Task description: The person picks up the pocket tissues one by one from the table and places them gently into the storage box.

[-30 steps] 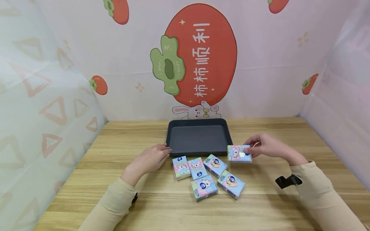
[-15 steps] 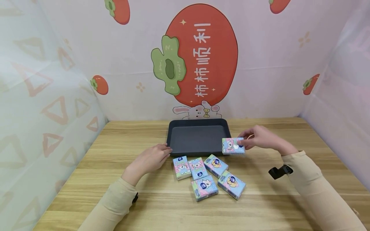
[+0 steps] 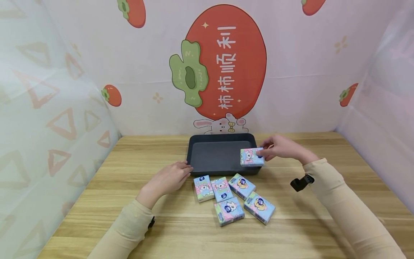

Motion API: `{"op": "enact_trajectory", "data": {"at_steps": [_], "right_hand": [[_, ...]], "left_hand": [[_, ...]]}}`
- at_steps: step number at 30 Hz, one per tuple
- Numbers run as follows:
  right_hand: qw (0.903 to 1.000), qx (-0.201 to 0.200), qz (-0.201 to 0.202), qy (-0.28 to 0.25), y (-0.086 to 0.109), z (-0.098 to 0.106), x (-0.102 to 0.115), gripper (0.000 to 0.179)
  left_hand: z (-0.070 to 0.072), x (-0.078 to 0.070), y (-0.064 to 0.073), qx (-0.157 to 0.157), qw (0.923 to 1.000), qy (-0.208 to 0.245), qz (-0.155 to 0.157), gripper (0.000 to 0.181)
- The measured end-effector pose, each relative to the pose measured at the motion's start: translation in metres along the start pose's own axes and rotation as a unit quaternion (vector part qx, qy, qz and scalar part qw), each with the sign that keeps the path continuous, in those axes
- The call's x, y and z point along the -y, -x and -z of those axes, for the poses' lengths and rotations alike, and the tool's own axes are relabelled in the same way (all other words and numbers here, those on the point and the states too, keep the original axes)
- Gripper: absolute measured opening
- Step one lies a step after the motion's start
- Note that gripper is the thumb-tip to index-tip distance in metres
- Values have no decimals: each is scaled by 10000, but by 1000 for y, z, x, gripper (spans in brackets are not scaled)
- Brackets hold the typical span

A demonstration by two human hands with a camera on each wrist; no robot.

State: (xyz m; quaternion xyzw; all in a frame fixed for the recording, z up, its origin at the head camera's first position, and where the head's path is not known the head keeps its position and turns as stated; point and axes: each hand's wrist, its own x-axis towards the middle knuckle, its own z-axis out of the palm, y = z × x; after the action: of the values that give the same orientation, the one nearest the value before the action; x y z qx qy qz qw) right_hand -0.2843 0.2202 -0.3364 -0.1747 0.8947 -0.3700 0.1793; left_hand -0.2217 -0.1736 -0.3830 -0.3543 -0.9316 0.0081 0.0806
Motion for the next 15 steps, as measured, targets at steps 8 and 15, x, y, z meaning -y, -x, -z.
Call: {"op": "enact_trajectory", "data": {"at_steps": [8, 15], "right_hand": [[9999, 116, 16, 70, -14, 0, 12, 48], [9995, 133, 45, 284, -27, -3, 20, 45]], "left_hand": [[1, -1, 0, -63, 10000, -14, -18, 25], [2, -1, 1, -94, 9999, -43, -81, 25]]}}
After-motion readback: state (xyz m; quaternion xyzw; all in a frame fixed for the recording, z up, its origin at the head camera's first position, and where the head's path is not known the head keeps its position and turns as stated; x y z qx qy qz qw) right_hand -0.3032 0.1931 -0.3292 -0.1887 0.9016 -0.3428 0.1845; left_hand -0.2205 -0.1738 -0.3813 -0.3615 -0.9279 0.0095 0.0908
